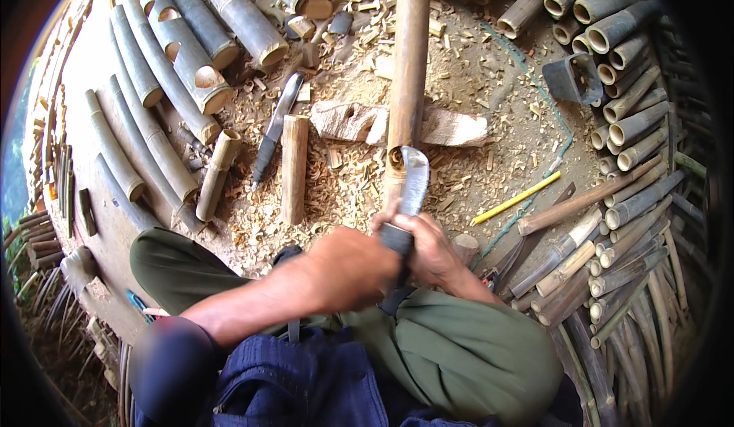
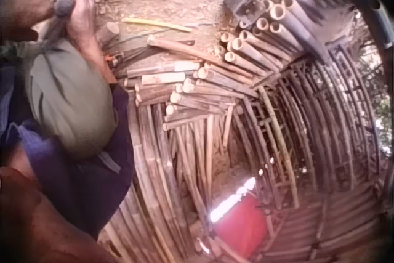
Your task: The person carves a rectangular opening into a bamboo segment using a chisel and a wooden mallet. They repeatedly strike the chisel to remove material, then use a smaller tool to refine the edges of the opening.
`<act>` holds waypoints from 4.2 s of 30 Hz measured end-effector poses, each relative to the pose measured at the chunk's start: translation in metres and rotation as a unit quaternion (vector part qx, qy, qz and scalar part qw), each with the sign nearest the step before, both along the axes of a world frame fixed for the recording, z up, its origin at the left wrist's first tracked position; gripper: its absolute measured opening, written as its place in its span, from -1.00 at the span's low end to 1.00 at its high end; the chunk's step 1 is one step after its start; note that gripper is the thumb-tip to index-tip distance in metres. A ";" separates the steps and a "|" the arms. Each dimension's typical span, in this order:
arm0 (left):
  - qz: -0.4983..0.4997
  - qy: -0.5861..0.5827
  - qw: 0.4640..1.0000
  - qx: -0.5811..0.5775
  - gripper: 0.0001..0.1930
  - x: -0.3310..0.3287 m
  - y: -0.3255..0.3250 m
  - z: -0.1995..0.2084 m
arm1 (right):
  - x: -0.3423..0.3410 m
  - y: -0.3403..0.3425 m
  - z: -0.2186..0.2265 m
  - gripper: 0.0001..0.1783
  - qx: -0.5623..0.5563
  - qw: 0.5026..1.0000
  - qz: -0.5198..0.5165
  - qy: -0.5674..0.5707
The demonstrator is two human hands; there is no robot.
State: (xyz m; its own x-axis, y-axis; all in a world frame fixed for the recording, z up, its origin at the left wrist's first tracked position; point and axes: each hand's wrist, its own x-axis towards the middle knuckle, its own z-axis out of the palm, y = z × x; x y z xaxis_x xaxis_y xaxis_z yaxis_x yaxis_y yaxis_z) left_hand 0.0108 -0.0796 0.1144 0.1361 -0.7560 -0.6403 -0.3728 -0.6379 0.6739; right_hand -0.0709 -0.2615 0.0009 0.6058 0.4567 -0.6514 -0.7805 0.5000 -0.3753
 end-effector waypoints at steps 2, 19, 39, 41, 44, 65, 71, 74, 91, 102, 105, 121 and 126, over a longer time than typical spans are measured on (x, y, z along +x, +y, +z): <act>0.074 -0.104 0.971 -0.202 -0.73 -0.014 -0.029 -0.014 | -0.005 -0.030 -0.006 -0.72 -0.136 0.986 0.070 -0.063; 0.579 -0.142 0.709 -0.378 0.01 0.037 -0.078 -0.117 | 0.199 -0.033 0.056 -0.72 -0.538 0.294 0.561 -0.557; 0.285 0.058 0.909 -0.299 0.08 0.017 -0.061 -0.110 | 0.034 -0.040 -0.060 -0.41 -0.680 0.441 0.579 -0.086; 0.270 0.037 0.911 -0.310 -0.13 0.016 -0.049 -0.115 | 0.016 -0.037 -0.062 -0.40 -0.672 0.527 0.516 -0.069; 0.169 0.039 0.953 -0.247 0.07 0.026 -0.031 -0.105 | 0.005 -0.034 -0.049 -0.35 -0.435 0.834 0.315 -0.126; 0.175 -0.057 0.977 0.104 -0.83 0.078 0.084 -0.051 | 0.054 0.036 -0.013 -0.57 0.155 0.969 -0.078 0.176; 0.393 0.076 0.913 0.078 -0.73 -0.052 0.056 -0.079 | 0.053 0.013 -0.007 -0.61 -0.089 0.981 0.088 0.151; 0.491 0.140 0.857 0.072 -0.40 -0.103 -0.001 -0.064 | 0.048 -0.012 -0.006 -0.65 -0.249 0.940 0.219 0.081; 0.088 -0.454 0.862 0.206 -0.91 0.043 -0.002 -0.015 | 0.050 0.041 -0.037 -0.58 0.184 0.949 -0.192 0.170; 0.135 -0.182 0.943 -0.243 -0.59 -0.027 -0.046 -0.036 | 0.003 -0.051 -0.022 -0.76 -0.250 0.926 0.255 -0.124; 0.117 -0.269 0.916 -0.273 -0.30 -0.009 -0.105 -0.086 | 0.030 -0.085 -0.031 -0.76 -0.434 0.781 0.392 -0.219; 0.678 -0.229 0.584 -0.382 -0.06 0.028 -0.089 -0.127 | 0.202 0.001 0.028 -0.81 -0.509 0.175 0.524 -0.660; 0.608 -0.144 0.718 -0.307 0.03 0.027 -0.099 -0.106 | 0.201 -0.051 0.010 -0.78 -0.426 0.327 0.574 -0.618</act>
State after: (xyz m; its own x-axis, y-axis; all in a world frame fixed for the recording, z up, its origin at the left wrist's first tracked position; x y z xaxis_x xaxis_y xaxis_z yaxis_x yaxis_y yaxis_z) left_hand 0.0376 -0.1782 0.0080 0.9945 -0.0926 -0.0497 0.0276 -0.2255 0.9739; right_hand 0.1298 -0.3128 0.0112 0.3952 0.8172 -0.4195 0.7409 -0.5535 -0.3803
